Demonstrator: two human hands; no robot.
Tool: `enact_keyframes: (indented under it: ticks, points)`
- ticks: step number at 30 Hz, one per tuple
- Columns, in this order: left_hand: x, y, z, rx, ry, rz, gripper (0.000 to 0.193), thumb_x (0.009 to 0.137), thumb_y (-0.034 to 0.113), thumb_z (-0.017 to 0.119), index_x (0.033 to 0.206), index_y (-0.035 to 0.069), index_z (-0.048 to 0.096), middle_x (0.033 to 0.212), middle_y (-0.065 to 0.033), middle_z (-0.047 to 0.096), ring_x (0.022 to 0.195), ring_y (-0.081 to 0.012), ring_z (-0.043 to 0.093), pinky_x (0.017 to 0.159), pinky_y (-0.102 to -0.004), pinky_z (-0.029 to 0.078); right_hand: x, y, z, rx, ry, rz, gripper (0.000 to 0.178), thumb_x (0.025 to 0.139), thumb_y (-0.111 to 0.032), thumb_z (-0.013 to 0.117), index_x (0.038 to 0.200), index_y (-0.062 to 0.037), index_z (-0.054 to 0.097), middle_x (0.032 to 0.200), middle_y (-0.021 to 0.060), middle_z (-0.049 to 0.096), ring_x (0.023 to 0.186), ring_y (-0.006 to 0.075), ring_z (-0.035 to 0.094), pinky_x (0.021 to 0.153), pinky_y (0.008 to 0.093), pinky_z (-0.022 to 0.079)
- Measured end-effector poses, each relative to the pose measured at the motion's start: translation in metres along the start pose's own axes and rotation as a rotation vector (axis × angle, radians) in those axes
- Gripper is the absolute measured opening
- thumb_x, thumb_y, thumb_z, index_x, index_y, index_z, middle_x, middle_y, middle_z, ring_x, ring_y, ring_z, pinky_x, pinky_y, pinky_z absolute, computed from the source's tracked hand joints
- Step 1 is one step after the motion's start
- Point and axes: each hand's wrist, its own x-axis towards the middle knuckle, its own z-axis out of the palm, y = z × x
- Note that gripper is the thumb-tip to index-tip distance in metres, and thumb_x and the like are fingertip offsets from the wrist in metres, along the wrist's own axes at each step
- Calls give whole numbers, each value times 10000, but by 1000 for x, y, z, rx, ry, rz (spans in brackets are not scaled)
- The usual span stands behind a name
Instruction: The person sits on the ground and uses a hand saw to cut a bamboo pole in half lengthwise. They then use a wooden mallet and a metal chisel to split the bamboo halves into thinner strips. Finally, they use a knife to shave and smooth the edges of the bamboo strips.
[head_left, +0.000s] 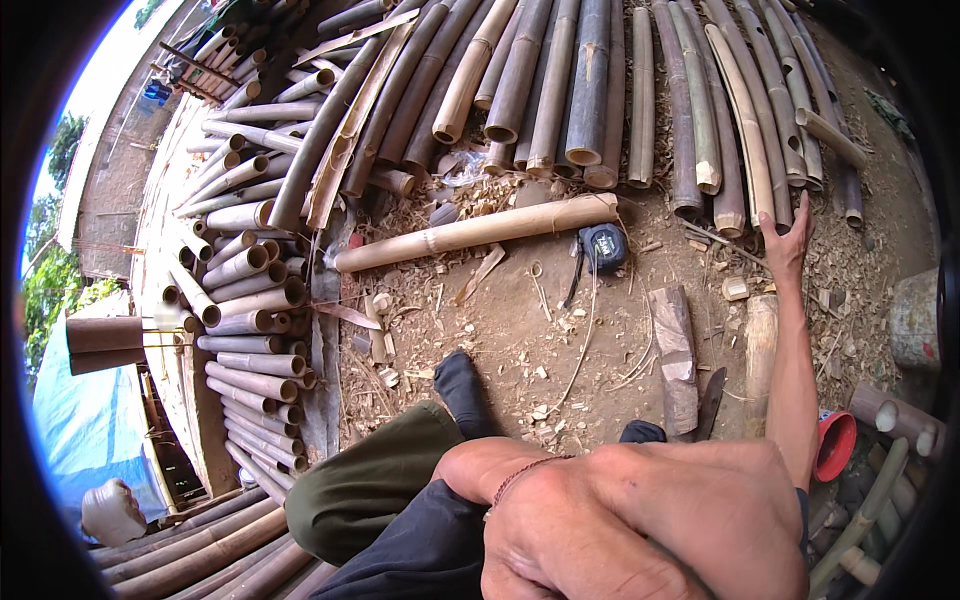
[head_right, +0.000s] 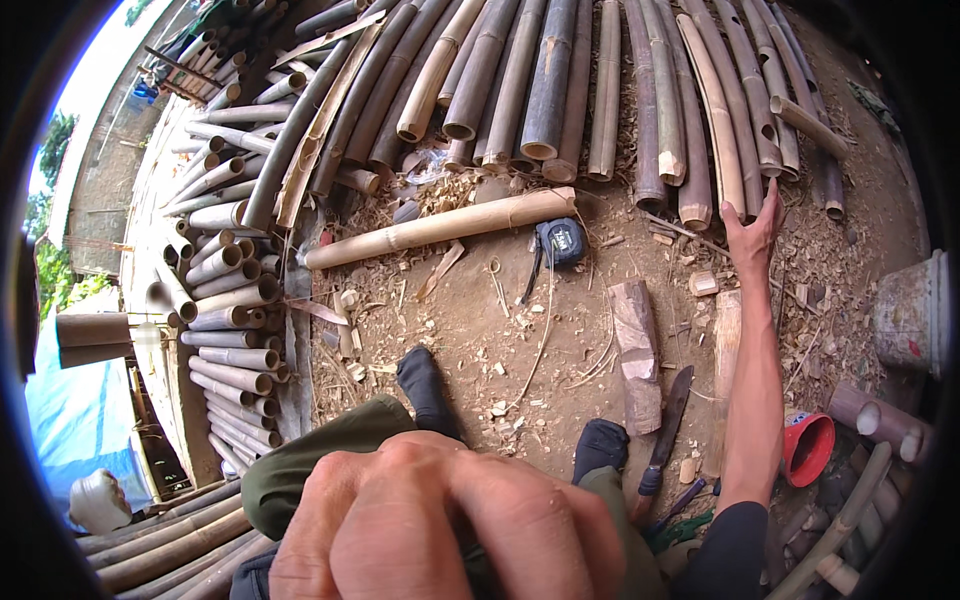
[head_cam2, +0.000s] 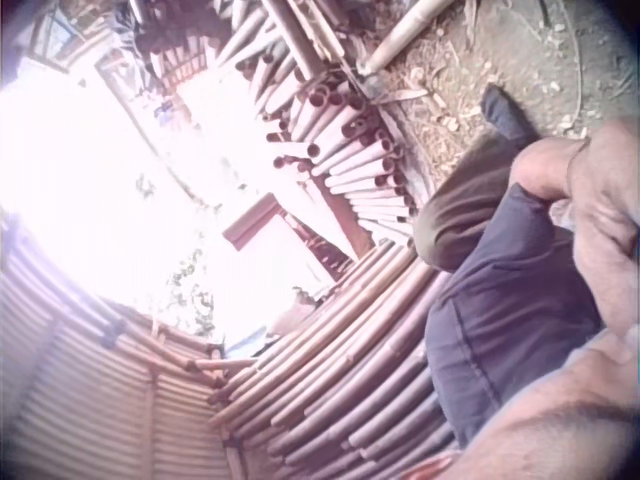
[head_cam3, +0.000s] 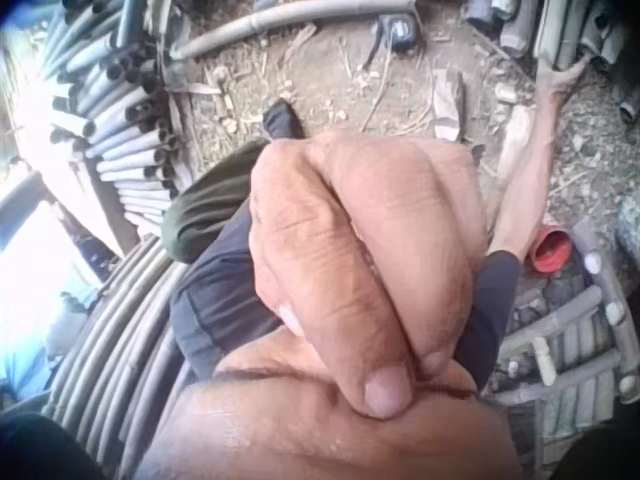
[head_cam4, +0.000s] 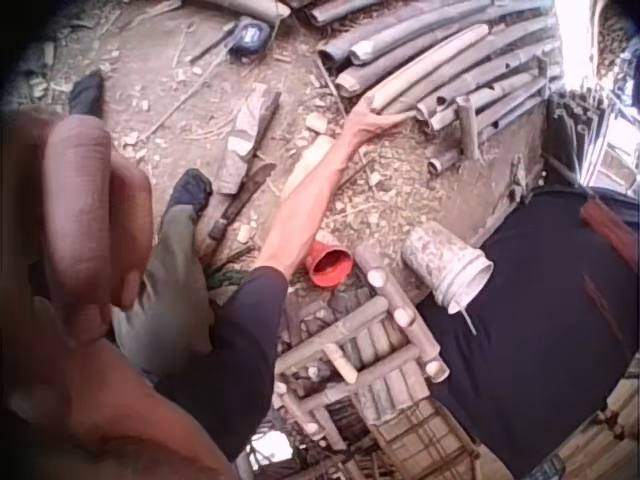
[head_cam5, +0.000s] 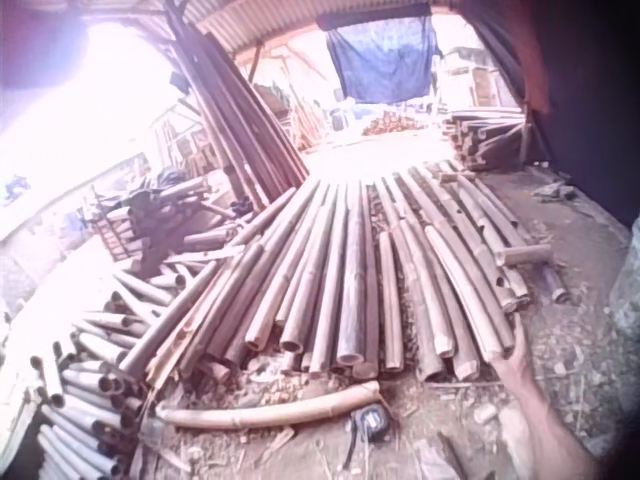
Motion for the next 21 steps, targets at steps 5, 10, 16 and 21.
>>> enact_keyframes:
  ticks: [5, 10, 16, 21]
  points:
    - [48, -13, -84, 326, -454, -263, 265, 996, 263, 503, 1010, 36, 638, 1023, -93, 579, 798, -198, 606, 755, -258, 486, -59, -36, -16, 49, -169, -127, 697, 811, -88, 658, 1438, -23, 360, 1349, 230, 427, 1280, 367, 427, 1101, 442, 351]
    - [58, -10, -333, 1682, -153, -736, 428, 865, 245, 657, 1171, -46, 590, 1205, -211, 575, 1088, -265, 582, 981, -378, 464, -211, -34, -57, 20, -538, 86, 693, 818, -153, 662, 1422, 19, 367, 1361, 255, 419, 1268, 413, 426, 1095, 465, 335]
    - [71, 76, -486, 2847, -511, -1010, 904, 738, 285, 734, 1492, 113, 267, 1471, -151, 365, 1417, -355, 279, 1109, -569, 266, -305, -39, -93, -95, -635, 315, 851, 770, -246, 747, 1438, 42, 305, 1382, 261, 377, 1267, 430, 378, 1082, 494, 317]
    - [82, 107, -486, 2892, -878, -926, 724, 578, 410, 857, 1191, 151, 573, 1218, -157, 478, 1164, -326, 459, 970, -463, 399, -294, -43, -67, -213, -599, 356, 872, 756, -254, 769, 1425, 54, 303, 1397, 246, 375, 1261, 424, 380, 1071, 495, 324]
